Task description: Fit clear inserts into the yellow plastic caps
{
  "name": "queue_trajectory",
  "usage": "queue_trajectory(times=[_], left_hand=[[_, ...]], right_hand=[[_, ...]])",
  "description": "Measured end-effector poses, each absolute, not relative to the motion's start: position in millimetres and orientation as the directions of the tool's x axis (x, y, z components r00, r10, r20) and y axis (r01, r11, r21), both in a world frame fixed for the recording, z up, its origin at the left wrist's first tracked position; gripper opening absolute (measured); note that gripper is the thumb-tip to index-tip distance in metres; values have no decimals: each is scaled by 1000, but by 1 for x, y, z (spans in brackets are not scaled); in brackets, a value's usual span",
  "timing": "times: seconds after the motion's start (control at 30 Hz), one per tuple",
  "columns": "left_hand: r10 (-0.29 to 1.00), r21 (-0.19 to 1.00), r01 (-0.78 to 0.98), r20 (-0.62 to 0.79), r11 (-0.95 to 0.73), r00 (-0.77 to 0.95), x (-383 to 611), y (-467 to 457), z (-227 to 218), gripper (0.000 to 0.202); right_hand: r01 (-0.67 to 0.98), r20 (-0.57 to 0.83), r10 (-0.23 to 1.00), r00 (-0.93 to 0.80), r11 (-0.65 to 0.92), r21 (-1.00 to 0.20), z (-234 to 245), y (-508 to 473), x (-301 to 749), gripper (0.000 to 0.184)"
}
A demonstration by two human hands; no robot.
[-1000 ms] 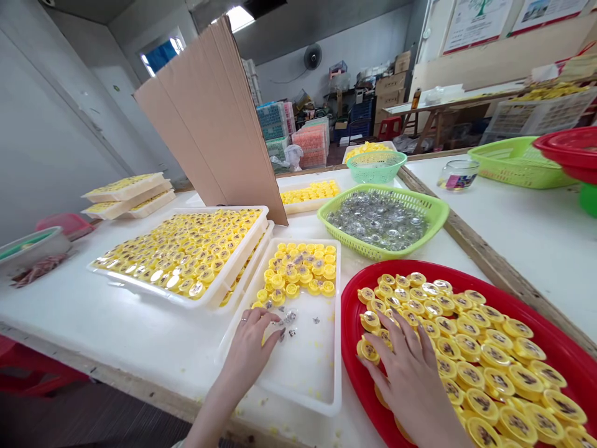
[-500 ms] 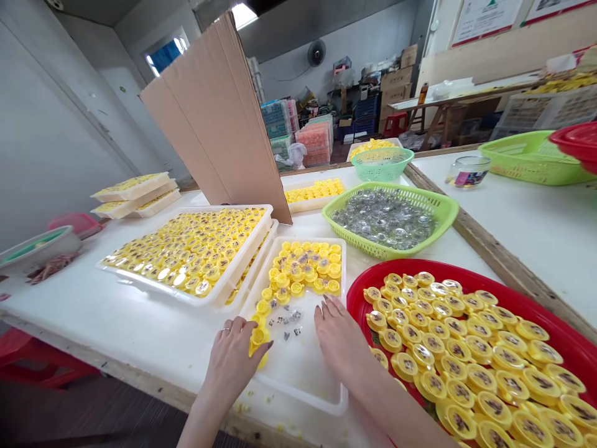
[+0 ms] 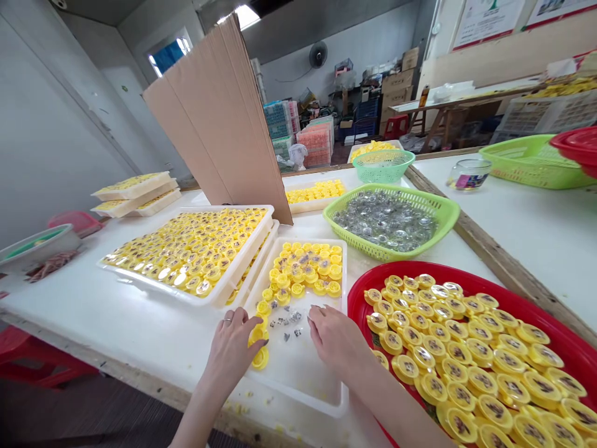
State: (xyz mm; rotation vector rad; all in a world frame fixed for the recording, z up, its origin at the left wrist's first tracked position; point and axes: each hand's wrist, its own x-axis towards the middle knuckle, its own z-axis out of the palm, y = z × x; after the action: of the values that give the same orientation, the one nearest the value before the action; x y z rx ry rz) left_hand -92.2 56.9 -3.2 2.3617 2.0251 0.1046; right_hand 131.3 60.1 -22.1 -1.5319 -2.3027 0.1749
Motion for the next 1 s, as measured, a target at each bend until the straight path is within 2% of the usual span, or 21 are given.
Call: queue_trajectory(times=[0.17, 0.27, 0.57, 0.7, 0.8, 0.93, 1.0], left_hand=[[980, 69, 978, 42, -197, 194, -89, 62, -7, 11], [981, 71, 979, 51, -191, 188, -81, 68, -12, 16], [977, 158, 964, 22, -213, 213, -63, 68, -15, 18], [962, 171, 948, -18, -267, 274, -76, 58, -6, 36], [945, 170, 938, -71, -303, 318, -78, 54, -6, 31], [942, 190, 934, -92, -302, 323, -70, 57, -15, 24], [941, 217, 928, -90, -302, 327, -67, 59, -19, 25]], right_hand=[[803, 286, 926, -247, 360, -475, -12, 46, 140, 22], [754, 303, 922, -242, 375, -539, -6, 39, 140, 27], [691, 316, 930, -189, 355, -629, -2, 28, 147, 30], [691, 321, 939, -124, 314, -651, -10, 26, 156, 25], [674, 333, 941, -59, 283, -682, -15, 26, 159, 26], [584, 359, 931, -61, 325, -744, -11, 26, 160, 30], [540, 296, 954, -52, 276, -795, -8, 25, 162, 32]])
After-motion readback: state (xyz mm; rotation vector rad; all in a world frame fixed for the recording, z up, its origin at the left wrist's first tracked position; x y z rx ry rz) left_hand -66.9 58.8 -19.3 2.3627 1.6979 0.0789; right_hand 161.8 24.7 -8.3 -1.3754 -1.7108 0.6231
